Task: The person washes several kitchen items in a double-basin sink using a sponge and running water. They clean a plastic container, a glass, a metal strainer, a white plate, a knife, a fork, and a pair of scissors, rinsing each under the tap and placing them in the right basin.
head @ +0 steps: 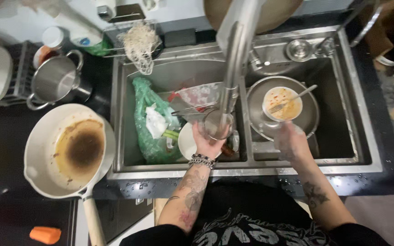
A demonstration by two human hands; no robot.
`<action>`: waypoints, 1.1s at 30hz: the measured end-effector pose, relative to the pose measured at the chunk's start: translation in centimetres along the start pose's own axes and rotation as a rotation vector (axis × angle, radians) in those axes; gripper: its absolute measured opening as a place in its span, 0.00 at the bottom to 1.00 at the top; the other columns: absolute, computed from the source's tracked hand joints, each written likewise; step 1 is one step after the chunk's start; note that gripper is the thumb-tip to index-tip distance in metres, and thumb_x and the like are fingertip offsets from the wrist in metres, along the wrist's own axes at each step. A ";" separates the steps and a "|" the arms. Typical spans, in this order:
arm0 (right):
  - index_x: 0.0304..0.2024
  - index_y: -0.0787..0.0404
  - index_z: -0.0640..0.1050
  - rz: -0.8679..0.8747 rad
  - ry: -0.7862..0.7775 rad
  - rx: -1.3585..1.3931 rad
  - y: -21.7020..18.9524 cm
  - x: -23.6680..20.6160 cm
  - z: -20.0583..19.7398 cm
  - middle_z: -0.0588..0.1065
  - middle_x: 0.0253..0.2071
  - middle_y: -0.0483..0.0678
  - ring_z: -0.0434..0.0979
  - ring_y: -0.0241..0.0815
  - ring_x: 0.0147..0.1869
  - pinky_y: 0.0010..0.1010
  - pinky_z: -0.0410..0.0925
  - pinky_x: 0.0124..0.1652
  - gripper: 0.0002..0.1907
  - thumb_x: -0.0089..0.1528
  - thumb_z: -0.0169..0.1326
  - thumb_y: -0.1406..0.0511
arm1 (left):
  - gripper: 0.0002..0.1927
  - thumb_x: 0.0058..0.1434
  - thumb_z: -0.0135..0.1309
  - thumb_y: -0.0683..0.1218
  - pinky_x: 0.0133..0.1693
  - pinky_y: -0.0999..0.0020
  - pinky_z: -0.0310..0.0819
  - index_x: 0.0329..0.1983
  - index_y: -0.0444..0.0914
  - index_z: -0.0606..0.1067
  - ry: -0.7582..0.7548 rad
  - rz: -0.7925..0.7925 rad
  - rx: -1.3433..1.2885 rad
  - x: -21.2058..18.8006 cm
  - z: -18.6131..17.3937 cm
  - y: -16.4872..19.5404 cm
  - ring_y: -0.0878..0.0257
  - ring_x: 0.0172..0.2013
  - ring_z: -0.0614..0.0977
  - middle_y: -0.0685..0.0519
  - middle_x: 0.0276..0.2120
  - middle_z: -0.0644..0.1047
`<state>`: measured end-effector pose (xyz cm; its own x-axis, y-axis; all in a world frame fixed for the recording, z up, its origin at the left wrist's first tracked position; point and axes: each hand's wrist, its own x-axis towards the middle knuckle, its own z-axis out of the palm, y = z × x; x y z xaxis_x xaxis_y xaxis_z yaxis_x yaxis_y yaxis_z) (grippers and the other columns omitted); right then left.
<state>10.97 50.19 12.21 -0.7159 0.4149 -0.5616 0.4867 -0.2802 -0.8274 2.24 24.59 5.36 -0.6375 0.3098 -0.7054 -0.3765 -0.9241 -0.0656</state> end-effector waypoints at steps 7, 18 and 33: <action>0.55 0.58 0.65 0.342 -0.049 0.493 0.6 1.4 3.0 0.70 0.39 0.50 0.73 0.40 0.37 0.39 0.72 0.39 0.19 0.69 0.39 0.53 | 0.38 0.57 0.60 0.66 0.57 0.40 0.76 0.61 0.39 0.64 -0.138 -0.104 0.075 -0.2 0.6 -0.8 0.48 0.49 0.79 0.43 0.54 0.72; 0.57 0.59 0.70 -0.024 0.018 0.188 1.1 1.3 2.2 0.74 0.43 0.46 0.75 0.36 0.39 0.31 0.70 0.38 0.17 0.73 0.43 0.55 | 0.47 0.61 0.58 0.70 0.51 0.52 0.80 0.58 0.24 0.63 -0.199 -0.171 -0.060 2.7 2.7 -4.3 0.46 0.46 0.81 0.37 0.48 0.74; 0.41 0.58 0.76 0.171 -0.205 0.238 4.5 2.5 7.0 0.75 0.31 0.45 0.73 0.40 0.33 0.34 0.68 0.36 0.10 0.70 0.46 0.62 | 0.59 0.44 0.71 0.52 0.66 0.57 0.59 0.74 0.37 0.49 -0.004 0.652 0.774 -3.7 4.2 3.9 0.55 0.66 0.66 0.46 0.68 0.63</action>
<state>7.91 43.91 7.09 -0.7315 0.1686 -0.6606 0.4955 -0.5342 -0.6849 0.29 20.74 10.66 -0.8763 -0.2017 -0.4375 -0.2853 -0.5145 0.8086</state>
